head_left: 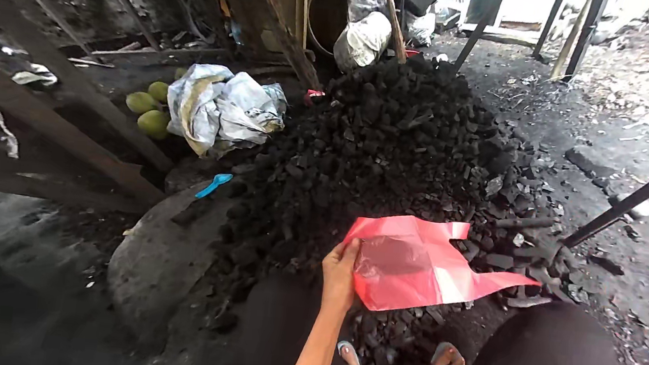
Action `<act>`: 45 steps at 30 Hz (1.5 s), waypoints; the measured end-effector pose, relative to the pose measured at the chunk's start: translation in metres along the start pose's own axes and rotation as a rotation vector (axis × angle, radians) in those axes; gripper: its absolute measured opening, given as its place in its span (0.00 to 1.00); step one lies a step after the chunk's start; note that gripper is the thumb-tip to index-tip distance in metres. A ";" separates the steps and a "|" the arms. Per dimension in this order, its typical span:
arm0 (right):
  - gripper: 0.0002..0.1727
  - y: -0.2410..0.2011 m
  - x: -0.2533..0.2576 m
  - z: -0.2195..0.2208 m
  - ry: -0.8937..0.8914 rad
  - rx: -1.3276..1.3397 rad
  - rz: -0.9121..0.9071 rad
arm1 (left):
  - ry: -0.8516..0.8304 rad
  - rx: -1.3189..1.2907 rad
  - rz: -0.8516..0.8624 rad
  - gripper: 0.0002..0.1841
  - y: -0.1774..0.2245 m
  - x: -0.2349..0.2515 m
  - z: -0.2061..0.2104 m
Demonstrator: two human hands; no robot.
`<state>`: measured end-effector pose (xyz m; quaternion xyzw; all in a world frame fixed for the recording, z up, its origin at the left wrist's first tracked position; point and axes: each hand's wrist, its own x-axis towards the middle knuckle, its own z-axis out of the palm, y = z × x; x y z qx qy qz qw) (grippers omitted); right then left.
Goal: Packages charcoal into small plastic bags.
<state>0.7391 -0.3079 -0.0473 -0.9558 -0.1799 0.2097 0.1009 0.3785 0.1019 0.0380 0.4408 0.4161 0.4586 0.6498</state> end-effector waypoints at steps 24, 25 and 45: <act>0.03 -0.353 -0.068 0.050 -0.443 1.105 -0.566 | -0.156 0.864 0.080 0.26 0.006 -0.015 -0.002; 0.05 -0.355 -0.072 0.055 -0.458 1.062 -0.618 | -0.269 0.782 0.000 0.24 0.009 -0.022 0.007; 0.15 -0.362 -0.018 0.052 -0.155 0.290 -0.666 | -0.052 -0.398 -0.192 0.11 0.017 0.027 -0.061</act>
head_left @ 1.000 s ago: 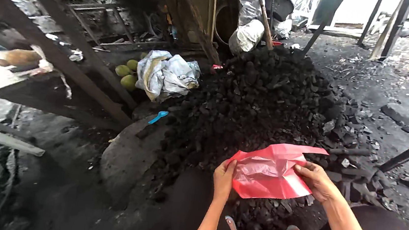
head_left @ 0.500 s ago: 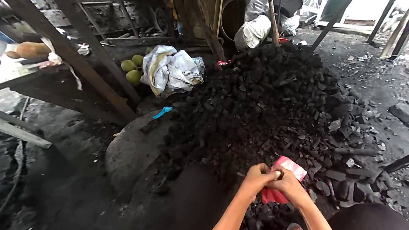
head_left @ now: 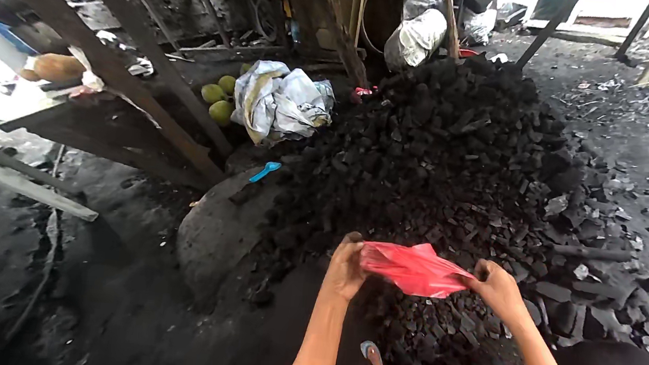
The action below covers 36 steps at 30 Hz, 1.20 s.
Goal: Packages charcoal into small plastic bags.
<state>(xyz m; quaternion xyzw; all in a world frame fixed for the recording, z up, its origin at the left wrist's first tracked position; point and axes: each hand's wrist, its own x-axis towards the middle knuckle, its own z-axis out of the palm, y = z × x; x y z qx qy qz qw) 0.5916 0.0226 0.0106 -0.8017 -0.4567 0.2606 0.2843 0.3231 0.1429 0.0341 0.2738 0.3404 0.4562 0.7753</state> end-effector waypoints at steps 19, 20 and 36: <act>0.21 -0.081 0.175 0.035 -0.202 0.389 -0.359 | 0.308 0.883 0.322 0.34 0.061 0.176 -0.070; 0.23 -0.083 0.193 0.044 -0.196 0.274 -0.355 | 0.463 0.656 0.286 0.30 0.070 0.189 -0.076; 0.42 -0.179 0.354 0.157 -0.242 -0.600 -0.558 | 0.471 0.773 -0.098 0.45 0.033 0.312 -0.115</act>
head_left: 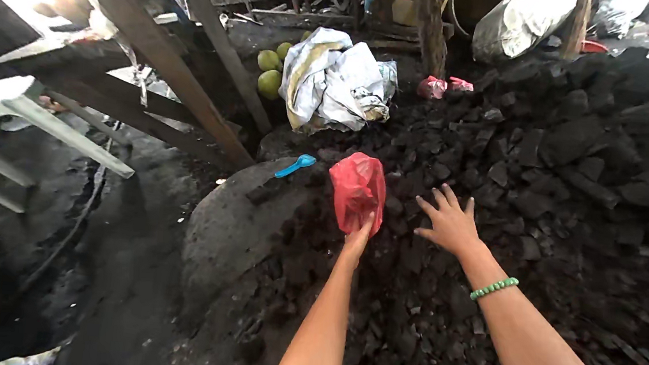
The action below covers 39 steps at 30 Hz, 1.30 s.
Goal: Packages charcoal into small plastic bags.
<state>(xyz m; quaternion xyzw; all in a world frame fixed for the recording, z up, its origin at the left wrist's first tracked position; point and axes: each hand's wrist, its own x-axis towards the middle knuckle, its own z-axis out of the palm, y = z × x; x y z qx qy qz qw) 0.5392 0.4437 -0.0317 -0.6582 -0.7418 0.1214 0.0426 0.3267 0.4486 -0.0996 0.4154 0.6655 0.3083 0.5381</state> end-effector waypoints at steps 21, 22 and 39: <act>0.36 0.037 -0.156 0.030 -0.204 -0.115 0.173 | 0.070 0.596 0.114 0.32 -0.011 -0.127 0.083; 0.38 0.041 -0.165 0.031 -0.214 -0.104 0.190 | 0.035 0.585 0.135 0.32 -0.010 -0.133 0.087; 0.47 0.024 -0.071 0.030 0.002 0.128 0.176 | 0.348 -0.124 -0.204 0.37 -0.106 -0.061 -0.011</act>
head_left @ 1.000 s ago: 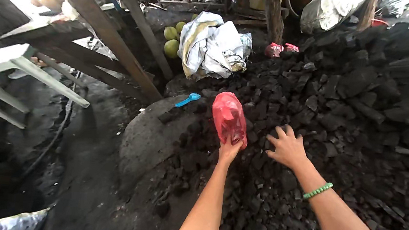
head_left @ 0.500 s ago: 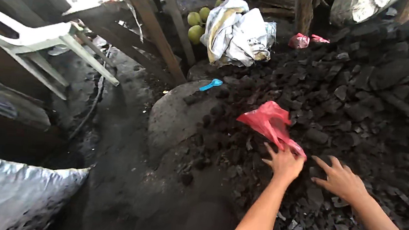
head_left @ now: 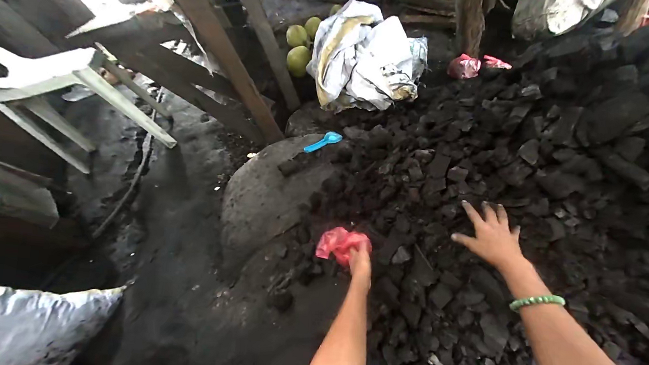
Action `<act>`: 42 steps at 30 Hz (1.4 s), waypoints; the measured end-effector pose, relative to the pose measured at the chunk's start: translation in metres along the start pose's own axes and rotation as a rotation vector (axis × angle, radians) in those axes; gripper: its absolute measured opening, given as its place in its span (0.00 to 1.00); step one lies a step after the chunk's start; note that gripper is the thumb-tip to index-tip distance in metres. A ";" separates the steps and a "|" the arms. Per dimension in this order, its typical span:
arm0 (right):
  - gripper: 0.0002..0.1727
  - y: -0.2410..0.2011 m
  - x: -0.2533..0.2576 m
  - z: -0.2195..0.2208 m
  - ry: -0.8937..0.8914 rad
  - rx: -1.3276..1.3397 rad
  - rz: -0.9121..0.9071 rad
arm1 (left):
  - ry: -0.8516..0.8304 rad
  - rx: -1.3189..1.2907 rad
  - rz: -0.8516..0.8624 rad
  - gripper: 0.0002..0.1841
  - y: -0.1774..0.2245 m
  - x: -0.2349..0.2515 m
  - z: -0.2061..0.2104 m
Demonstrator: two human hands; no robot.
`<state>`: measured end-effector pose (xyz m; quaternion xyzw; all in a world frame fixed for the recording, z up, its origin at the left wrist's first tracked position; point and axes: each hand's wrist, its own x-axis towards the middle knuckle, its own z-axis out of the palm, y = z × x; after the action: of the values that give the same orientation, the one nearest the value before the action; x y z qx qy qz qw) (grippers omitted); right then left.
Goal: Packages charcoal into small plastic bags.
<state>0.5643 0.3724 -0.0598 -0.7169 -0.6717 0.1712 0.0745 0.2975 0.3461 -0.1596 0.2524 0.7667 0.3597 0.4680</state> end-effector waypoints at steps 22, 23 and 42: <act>0.36 0.075 -0.179 0.015 -0.389 -0.126 -0.088 | -0.386 0.551 0.688 0.27 -0.042 -0.191 0.064; 0.34 0.074 -0.174 0.000 -0.451 -0.099 -0.052 | -0.302 0.477 0.814 0.27 -0.042 -0.191 0.059; 0.44 -0.030 -0.067 0.088 -0.105 -0.107 -0.192 | -0.003 0.392 0.266 0.32 -0.024 -0.063 0.059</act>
<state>0.5031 0.2974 -0.1220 -0.6422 -0.7485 0.1642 0.0168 0.3763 0.3044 -0.1625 0.4378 0.7811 0.2622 0.3598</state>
